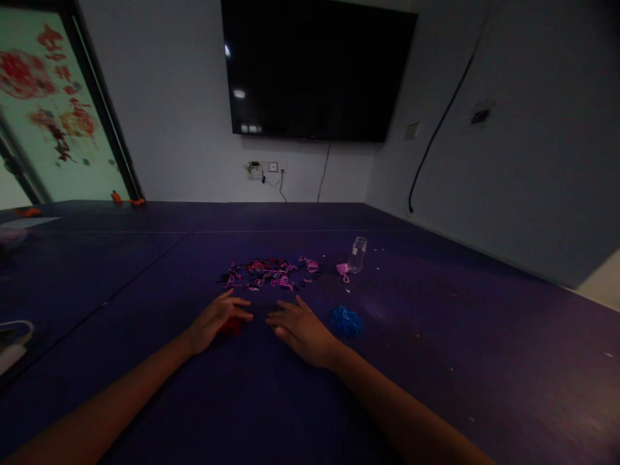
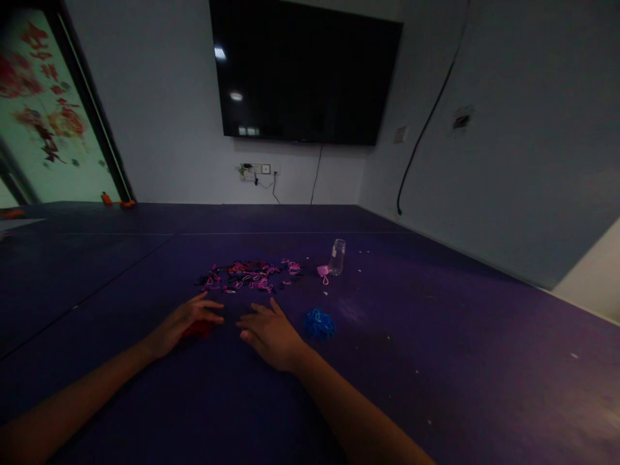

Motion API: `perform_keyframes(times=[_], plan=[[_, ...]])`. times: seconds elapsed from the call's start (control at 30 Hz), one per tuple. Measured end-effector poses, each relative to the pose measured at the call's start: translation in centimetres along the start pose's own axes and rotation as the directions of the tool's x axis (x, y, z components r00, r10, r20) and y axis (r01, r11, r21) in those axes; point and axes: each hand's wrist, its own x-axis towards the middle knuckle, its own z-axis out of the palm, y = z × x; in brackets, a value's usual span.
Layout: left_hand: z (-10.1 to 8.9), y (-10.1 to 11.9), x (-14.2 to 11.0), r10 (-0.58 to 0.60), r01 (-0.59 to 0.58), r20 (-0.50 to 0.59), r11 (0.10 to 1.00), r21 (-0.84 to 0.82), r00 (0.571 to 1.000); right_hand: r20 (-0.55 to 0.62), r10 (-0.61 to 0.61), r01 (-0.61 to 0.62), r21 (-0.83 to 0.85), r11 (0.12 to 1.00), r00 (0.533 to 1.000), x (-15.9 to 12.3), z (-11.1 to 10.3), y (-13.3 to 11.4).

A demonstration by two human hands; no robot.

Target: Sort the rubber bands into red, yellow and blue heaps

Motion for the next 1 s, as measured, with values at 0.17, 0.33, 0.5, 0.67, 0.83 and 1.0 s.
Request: perform_keyframes(times=[0.17, 0.33, 0.5, 0.67, 0.83, 1.0], plan=[[0.0, 0.6, -0.4, -0.011, 0.01, -0.11, 1.0, -0.006, 0.994, -0.025, -0.018, 0.017, -0.043, 0.999, 1.0, -0.1, -0.2, -0.3], [-0.1, 0.7, -0.4, 0.03, -0.024, -0.101, 0.998, 0.06, 0.994, 0.007, -0.064, 0.064, -0.119, 0.991, 0.998, -0.1, 0.0, -0.2], [-0.1, 0.4, -0.4, 0.06, -0.047, -0.136, 0.994, 0.096, 0.989, -0.028, -0.069, 0.066, -0.121, 0.991, 0.997, -0.1, -0.1, -0.1], [0.0, 0.6, -0.2, -0.087, 0.081, -0.234, 0.996, -0.037, 0.968, -0.045, -0.042, 0.036, -0.127, 0.991, 0.998, -0.3, -0.1, 0.0], [-0.2, -0.1, 0.3, -0.356, 0.284, -0.289, 0.922, -0.262, 0.889, -0.127, 0.059, -0.073, -0.11, 0.991, 0.99, -0.3, 0.2, 0.8], [-0.2, -0.1, 0.1, -0.426, 0.348, -0.202, 0.877, -0.332, 0.882, -0.197, 0.122, -0.132, -0.037, 0.991, 0.973, -0.3, 0.3, 1.3]])
